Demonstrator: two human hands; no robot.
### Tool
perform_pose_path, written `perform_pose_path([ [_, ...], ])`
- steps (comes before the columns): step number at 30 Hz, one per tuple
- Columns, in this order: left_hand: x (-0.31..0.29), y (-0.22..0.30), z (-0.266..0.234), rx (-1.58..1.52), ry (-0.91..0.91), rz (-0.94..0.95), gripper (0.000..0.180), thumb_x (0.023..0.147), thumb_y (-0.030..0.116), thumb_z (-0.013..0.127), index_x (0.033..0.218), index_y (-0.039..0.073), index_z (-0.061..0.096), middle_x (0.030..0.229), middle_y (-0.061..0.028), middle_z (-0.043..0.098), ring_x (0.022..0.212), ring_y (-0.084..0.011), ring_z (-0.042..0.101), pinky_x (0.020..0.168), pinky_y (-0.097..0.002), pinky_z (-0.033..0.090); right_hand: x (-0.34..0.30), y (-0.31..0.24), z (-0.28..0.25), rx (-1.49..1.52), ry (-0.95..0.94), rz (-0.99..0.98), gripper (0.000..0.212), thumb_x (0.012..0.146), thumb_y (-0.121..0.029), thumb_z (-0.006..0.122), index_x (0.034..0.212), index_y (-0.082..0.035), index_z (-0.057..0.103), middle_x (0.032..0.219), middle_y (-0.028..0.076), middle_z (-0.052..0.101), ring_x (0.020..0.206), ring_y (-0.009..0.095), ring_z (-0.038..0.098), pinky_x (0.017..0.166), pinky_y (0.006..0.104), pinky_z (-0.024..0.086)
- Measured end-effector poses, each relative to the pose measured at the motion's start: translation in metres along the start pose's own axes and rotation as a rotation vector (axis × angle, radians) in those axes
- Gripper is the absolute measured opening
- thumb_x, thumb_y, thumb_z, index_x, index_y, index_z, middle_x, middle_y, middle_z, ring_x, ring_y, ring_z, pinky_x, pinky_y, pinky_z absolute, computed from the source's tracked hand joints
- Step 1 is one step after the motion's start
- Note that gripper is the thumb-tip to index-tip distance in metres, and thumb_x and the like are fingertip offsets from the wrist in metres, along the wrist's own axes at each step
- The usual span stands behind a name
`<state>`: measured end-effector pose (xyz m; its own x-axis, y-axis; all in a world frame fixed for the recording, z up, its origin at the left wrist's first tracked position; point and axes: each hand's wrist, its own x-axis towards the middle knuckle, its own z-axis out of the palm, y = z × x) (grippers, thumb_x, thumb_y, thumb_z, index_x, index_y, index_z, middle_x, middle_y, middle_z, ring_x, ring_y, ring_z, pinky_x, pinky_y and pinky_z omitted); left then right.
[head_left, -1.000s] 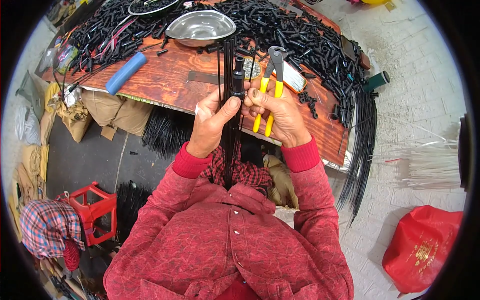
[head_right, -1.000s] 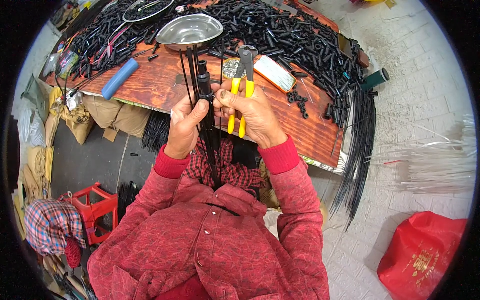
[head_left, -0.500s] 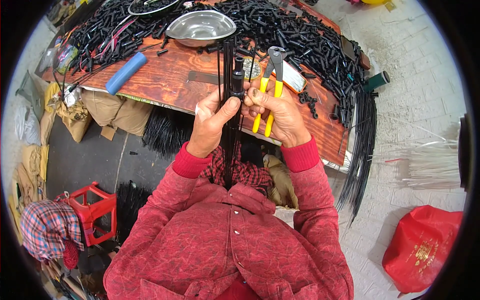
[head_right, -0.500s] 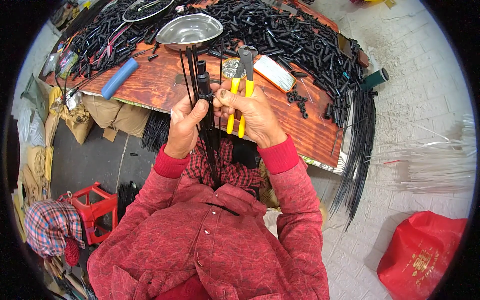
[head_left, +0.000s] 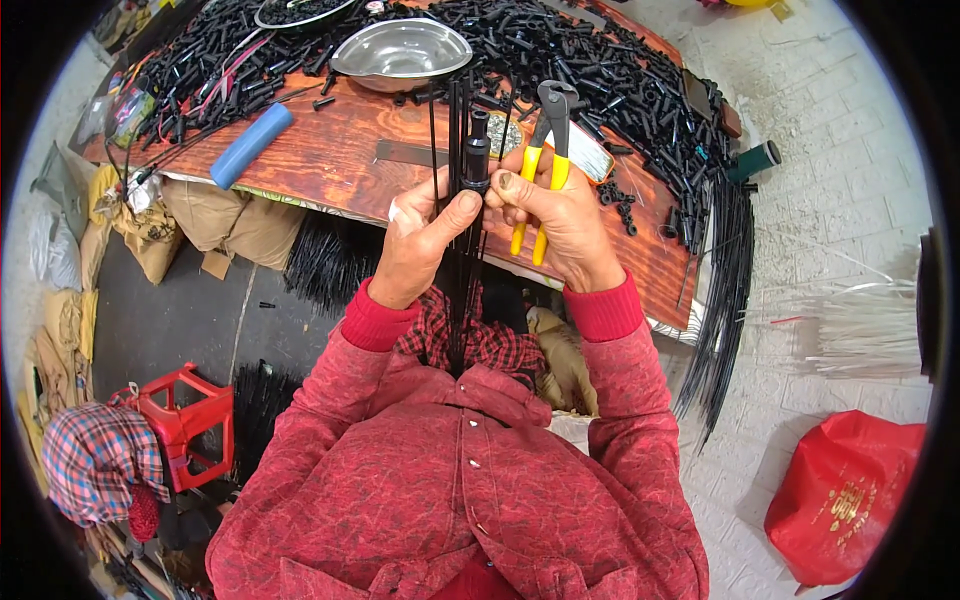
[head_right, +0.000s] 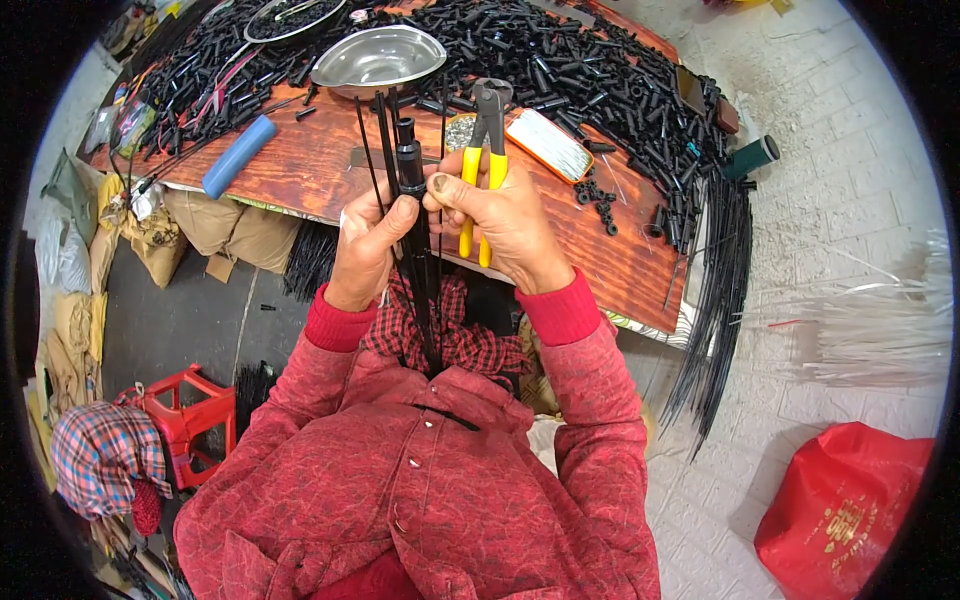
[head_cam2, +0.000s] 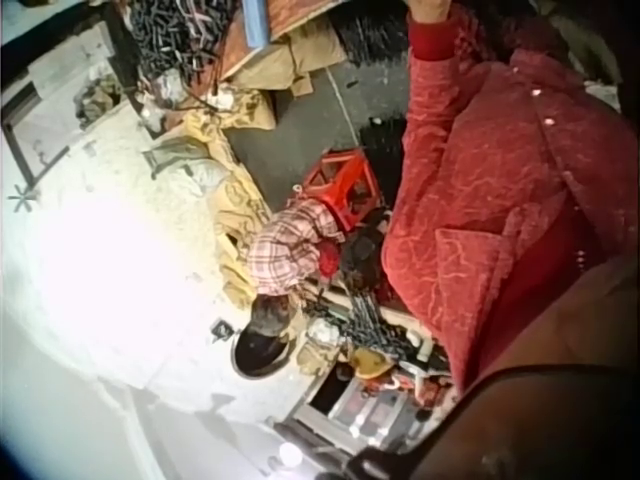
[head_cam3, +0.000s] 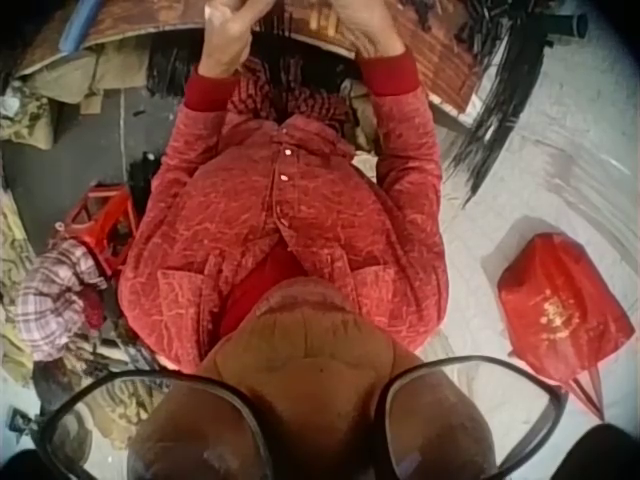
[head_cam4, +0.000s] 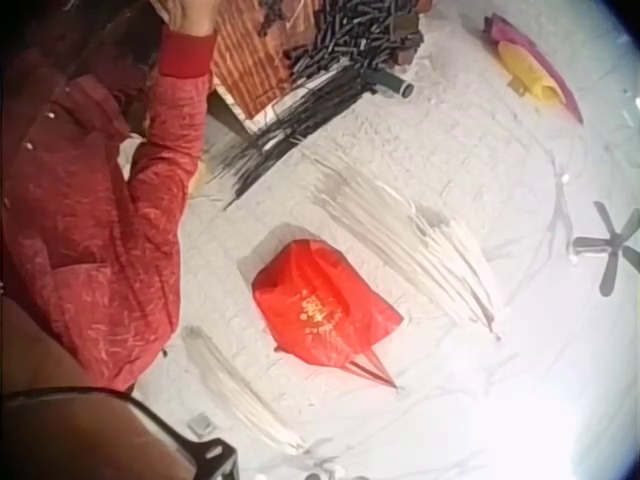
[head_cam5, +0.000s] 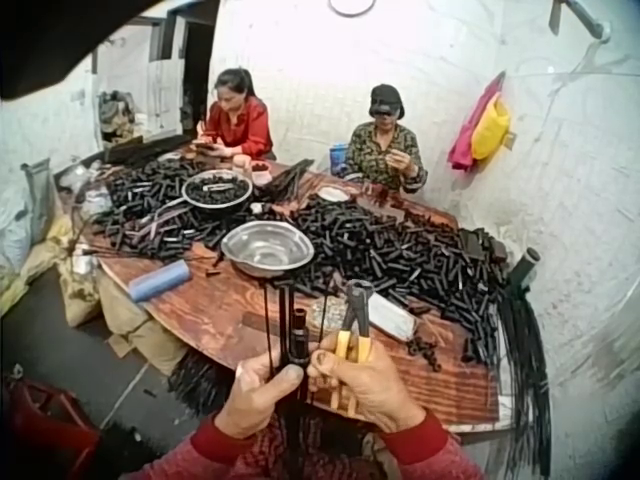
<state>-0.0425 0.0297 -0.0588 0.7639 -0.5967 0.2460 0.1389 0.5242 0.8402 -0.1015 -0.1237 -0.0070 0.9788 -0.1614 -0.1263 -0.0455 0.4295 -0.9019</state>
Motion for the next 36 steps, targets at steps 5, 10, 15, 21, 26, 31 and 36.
perform_pose_path([
  [5, 0.002, -0.007, -0.006, -0.011, 0.006, -0.008, 0.030, 0.099, 0.020, 0.059, 0.117, -0.003, 0.062, 0.098, -0.0041, 0.067, 0.086, -0.0111, 0.061, 0.079, -0.0254, 0.051, 0.000, -0.007, 0.014, -0.309, 0.089, -0.077, 0.014, 0.090, -0.009, 0.069, 0.099, 0.001, 0.062, 0.075, 0.005, 0.062, 0.063, 0.008, 0.054, 0.061, 0.0246, 0.051],
  [10, 0.004, -0.005, -0.002, -0.173, 0.038, -0.111, 0.033, 0.099, 0.024, 0.057, 0.122, 0.000, 0.061, 0.097, -0.0020, 0.065, 0.085, -0.0094, 0.060, 0.077, -0.0241, 0.050, -0.001, -0.002, -0.004, -0.223, -0.014, -0.057, 0.018, 0.095, -0.015, 0.064, 0.100, 0.002, 0.063, 0.080, 0.007, 0.065, 0.063, 0.009, 0.055, 0.065, 0.0277, 0.054],
  [15, 0.005, -0.007, -0.010, -0.147, 0.035, -0.098, 0.034, 0.100, 0.025, 0.057, 0.123, 0.001, 0.061, 0.096, -0.0009, 0.065, 0.083, -0.0085, 0.058, 0.076, -0.0250, 0.051, -0.011, -0.006, -0.007, -0.301, 0.008, -0.055, 0.026, 0.099, -0.025, 0.059, 0.101, 0.001, 0.061, 0.083, 0.007, 0.066, 0.063, 0.008, 0.055, 0.063, 0.0258, 0.053],
  [21, 0.008, -0.008, -0.014, -0.142, 0.077, -0.078, 0.034, 0.100, 0.025, 0.057, 0.124, 0.001, 0.061, 0.095, -0.0011, 0.064, 0.082, -0.0084, 0.058, 0.075, -0.0246, 0.052, -0.040, -0.019, -0.027, -0.698, -0.221, 0.243, 0.034, 0.102, -0.034, 0.053, 0.109, -0.001, 0.057, 0.088, 0.006, 0.067, 0.064, 0.006, 0.055, 0.058, 0.0211, 0.046],
  [26, 0.005, -0.007, -0.011, -0.125, 0.079, -0.092, 0.040, 0.099, 0.028, 0.060, 0.124, -0.003, 0.057, 0.100, -0.0049, 0.064, 0.082, -0.0108, 0.058, 0.074, -0.0249, 0.049, -0.038, -0.022, -0.026, -0.811, -0.278, 0.272, 0.035, 0.102, -0.033, 0.052, 0.119, -0.003, 0.057, 0.089, 0.005, 0.067, 0.069, 0.008, 0.059, 0.062, 0.0223, 0.048],
  [31, 0.006, -0.013, -0.007, -0.073, 0.044, -0.014, 0.033, 0.100, 0.024, 0.058, 0.122, 0.000, 0.061, 0.094, 0.0002, 0.064, 0.080, -0.0069, 0.056, 0.075, -0.0228, 0.048, -0.028, -0.027, -0.028, -0.758, -0.342, 0.331, 0.049, 0.103, -0.031, 0.050, 0.143, -0.004, 0.043, 0.098, 0.009, 0.065, 0.078, 0.012, 0.062, 0.073, 0.0279, 0.052],
  [36, 0.004, -0.009, -0.005, -0.058, 0.065, -0.021, 0.032, 0.100, 0.023, 0.057, 0.122, 0.000, 0.061, 0.094, 0.0005, 0.064, 0.080, -0.0061, 0.056, 0.075, -0.0224, 0.048, -0.027, -0.032, -0.018, -0.683, -0.371, 0.296, 0.047, 0.102, -0.030, 0.050, 0.142, -0.005, 0.044, 0.102, 0.010, 0.064, 0.081, 0.014, 0.062, 0.072, 0.0279, 0.052],
])
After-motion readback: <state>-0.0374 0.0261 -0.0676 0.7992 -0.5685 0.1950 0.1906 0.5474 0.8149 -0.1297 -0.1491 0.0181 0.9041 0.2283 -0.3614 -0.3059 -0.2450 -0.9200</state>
